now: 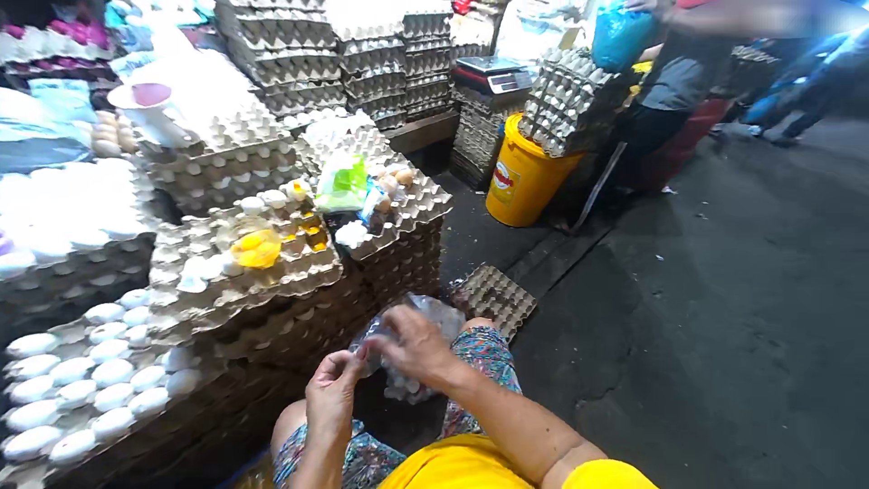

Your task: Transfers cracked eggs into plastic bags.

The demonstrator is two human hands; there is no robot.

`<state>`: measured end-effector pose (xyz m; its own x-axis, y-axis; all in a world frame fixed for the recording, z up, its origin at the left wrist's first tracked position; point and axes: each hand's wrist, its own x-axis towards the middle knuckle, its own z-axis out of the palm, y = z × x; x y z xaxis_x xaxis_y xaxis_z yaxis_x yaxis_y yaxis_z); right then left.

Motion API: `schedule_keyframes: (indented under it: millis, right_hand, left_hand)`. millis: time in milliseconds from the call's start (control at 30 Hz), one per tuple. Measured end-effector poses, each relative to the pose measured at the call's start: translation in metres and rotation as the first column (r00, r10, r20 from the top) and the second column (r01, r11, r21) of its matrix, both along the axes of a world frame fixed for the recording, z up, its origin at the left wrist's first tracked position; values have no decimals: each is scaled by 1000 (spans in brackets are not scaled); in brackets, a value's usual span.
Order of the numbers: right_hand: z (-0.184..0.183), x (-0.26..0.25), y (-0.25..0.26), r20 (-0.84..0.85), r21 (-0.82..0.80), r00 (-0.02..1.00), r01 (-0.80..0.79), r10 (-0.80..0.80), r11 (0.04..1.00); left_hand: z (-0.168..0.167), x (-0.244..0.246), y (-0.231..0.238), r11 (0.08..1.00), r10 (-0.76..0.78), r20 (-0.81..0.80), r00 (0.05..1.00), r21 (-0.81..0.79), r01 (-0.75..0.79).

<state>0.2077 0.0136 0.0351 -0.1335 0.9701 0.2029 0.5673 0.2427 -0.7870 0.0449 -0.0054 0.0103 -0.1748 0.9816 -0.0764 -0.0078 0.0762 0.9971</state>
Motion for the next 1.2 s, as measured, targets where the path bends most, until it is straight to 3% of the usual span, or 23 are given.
schedule_keyframes:
  millis: [67,133,267,333,467,600,767,867,967,1033,1067,1100,1133,1200]
  right_hand:
    - [9,-3,-4,-148,-283,973,-215,179,935]
    - [4,-2,-4,-249,-355,936,-329,250,875]
    - [-13,4,-1,-437,-233,838,-456,327,859]
    - [-20,7,0,-436,-151,811,-493,390,857]
    - [-22,13,3,-428,-177,810,-510,401,842]
    - [-20,17,2,-395,-245,875,-394,280,886]
    - [-21,10,3,-72,-268,980,-197,184,943]
    - [-31,0,4,-127,-374,979,-196,159,906]
    - [-42,5,14,-259,-481,954,-263,150,837]
    - [-37,25,32,-218,-378,968,-198,121,904]
    - [-36,43,57,-146,-211,989,-50,20,976]
    - [-36,68,96,-65,2,988,137,-137,991]
    - [-27,96,140,40,100,959,277,-282,956]
    - [1,139,227,219,57,888,403,-405,914]
  left_hand:
    - [2,9,-3,1000,-19,52,998,-2,19]
    - [4,15,-6,998,-49,118,992,-29,53]
    - [3,11,-7,973,-39,381,924,-198,123]
    - [0,4,-5,962,-60,410,910,-220,163]
    - [-4,-8,-2,961,-94,372,923,-207,182]
    - [-2,-8,-2,937,-140,426,894,-234,259]
    - [-11,-2,-3,908,-294,438,850,-150,392]
    - [-25,-5,-4,898,-314,389,866,-173,404]
    - [-31,-6,-2,880,-282,302,911,-297,371]
    - [-37,-10,-3,884,-205,222,953,-377,277]
    - [-38,-15,-4,889,-171,174,970,-398,228]
    - [-37,-20,-7,892,-154,132,979,-408,195]
    - [-35,-26,-11,895,-152,97,984,-409,178]
    - [-29,-36,-13,906,-133,42,990,-399,139]
